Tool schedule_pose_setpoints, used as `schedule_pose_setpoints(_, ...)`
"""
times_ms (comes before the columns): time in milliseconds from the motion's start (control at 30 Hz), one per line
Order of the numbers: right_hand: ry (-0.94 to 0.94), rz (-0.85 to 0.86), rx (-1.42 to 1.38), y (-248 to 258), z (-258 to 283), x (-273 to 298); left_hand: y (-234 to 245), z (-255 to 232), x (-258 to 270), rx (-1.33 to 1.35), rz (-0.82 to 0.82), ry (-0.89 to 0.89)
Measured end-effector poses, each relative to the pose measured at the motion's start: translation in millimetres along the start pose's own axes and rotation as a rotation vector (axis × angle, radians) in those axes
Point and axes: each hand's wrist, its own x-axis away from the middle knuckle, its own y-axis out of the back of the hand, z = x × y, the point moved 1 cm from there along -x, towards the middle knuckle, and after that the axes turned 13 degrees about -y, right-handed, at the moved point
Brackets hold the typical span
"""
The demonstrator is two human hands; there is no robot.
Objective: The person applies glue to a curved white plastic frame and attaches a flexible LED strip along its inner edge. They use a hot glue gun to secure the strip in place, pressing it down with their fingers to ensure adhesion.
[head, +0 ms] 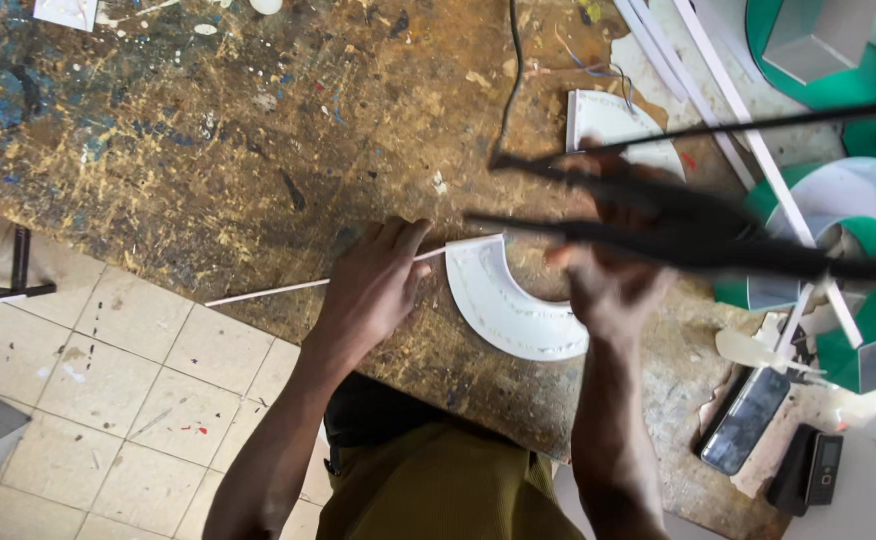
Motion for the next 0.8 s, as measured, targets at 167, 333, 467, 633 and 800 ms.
schedule_pose_setpoints(167, -0.101, -0.136, -0.703, -67, -27, -55, -22, -9, 5, 0.020, 0.026, 0.053)
schedule_pose_setpoints(333, -0.474, -0.088, -1.221, -136, -112, -86, -15, -38, 13, 0.073, 0.036, 0.090)
schedule_pose_setpoints(467, -0.569, 0.112, -1.058, -105, -58, -38, -3, -48, 20, 0.230, -0.018, 0.035)
schedule_pose_setpoints(633, -0.323, 0.278, -0.189, -40, -46, 39, -30, -46, 19, 0.363, -0.127, 0.061)
schedule_pose_setpoints(800, 0.094, 0.207, 0.338, -2, -77, 83, -62, -52, 17, 0.477, -0.301, 0.044)
